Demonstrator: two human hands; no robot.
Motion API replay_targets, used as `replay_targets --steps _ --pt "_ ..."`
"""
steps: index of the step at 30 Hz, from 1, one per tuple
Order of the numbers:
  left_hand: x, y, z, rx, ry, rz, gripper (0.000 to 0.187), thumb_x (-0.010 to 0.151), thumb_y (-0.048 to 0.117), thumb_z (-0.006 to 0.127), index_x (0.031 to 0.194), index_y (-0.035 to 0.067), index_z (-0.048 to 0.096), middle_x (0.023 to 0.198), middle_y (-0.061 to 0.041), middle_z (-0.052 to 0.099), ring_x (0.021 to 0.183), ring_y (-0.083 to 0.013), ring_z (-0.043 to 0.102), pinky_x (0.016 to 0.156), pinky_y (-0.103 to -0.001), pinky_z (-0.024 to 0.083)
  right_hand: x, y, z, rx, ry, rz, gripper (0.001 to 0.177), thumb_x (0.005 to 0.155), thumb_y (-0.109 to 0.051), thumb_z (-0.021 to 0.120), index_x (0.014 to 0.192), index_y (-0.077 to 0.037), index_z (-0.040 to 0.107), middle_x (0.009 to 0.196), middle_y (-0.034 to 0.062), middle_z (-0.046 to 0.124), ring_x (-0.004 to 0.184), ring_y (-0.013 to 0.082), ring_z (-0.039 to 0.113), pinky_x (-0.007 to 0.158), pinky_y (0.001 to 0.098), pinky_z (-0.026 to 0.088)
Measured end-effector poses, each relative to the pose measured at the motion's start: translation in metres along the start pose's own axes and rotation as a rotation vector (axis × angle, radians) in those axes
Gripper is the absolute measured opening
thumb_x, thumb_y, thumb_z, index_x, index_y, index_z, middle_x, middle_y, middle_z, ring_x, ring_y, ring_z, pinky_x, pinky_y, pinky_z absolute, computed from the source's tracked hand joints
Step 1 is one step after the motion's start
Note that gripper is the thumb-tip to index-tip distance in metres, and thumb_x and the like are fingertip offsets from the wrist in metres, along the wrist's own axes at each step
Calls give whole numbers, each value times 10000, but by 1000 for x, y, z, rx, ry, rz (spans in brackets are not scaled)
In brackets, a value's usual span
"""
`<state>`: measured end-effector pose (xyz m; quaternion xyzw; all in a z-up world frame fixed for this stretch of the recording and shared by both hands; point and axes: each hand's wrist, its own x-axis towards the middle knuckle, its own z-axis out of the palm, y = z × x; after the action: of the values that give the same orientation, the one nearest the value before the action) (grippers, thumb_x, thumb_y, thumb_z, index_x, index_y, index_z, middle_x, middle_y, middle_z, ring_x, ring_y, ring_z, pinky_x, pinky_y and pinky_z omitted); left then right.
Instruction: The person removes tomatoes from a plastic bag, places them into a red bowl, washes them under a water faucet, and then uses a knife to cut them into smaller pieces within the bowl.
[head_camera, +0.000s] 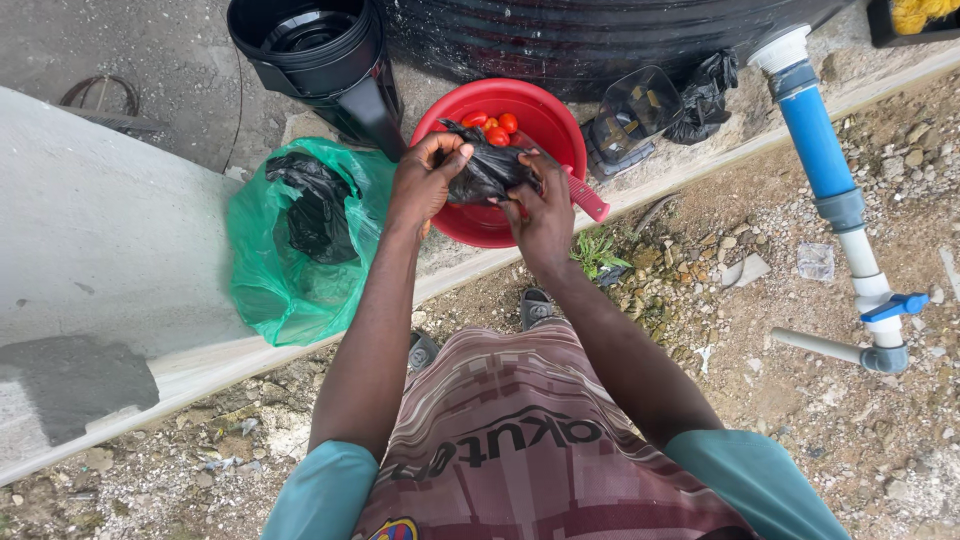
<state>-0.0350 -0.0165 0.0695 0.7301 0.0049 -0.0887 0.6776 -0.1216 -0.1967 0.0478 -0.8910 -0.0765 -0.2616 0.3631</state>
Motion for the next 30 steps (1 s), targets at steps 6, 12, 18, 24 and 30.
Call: replay_targets --steps 6,12,18,24,30 --pt "21 -15 -15 19 56 -87 225 934 240 823 1030 54 739 855 44 552 765 -64 470 672 -236 397 47 -5 -29 -89 13 -256 181 732 -15 830 893 -57 757 1152 56 685 1181 267 610 981 449 492" --pt "26 -45 -16 -149 5 -113 557 807 234 872 1294 109 632 1043 -33 706 948 -90 648 840 -222 524 73 -6 -30 -13 -25 -252 207 838 17 810 1024 -73 804 1083 39 713 1033 212 675 872 373 557" --pt "15 -52 -17 -13 -76 80 584 799 353 903 1251 48 694 1104 -81 716 1013 -169 661 940 -333 552 112 -13 -36 76 -101 -213 146 918 -27 804 1062 -48 788 1092 69 726 919 194 735 762 327 628" --pt "-5 -11 -4 657 153 612 817 623 455 975 1269 58 671 1199 -242 595 1161 -428 591 980 -511 473 135 -23 -41 101 -237 -220 158 925 -136 840 1018 -22 785 1012 93 729 849 236 730 734 369 592" --pt "22 -34 11 583 140 358 238 942 247 783 1126 97 758 1092 -53 755 1023 -197 715 912 -364 549 147 -17 -41 154 -273 -140 241 925 -203 858 1037 -8 769 982 107 706 834 231 703 710 374 551"
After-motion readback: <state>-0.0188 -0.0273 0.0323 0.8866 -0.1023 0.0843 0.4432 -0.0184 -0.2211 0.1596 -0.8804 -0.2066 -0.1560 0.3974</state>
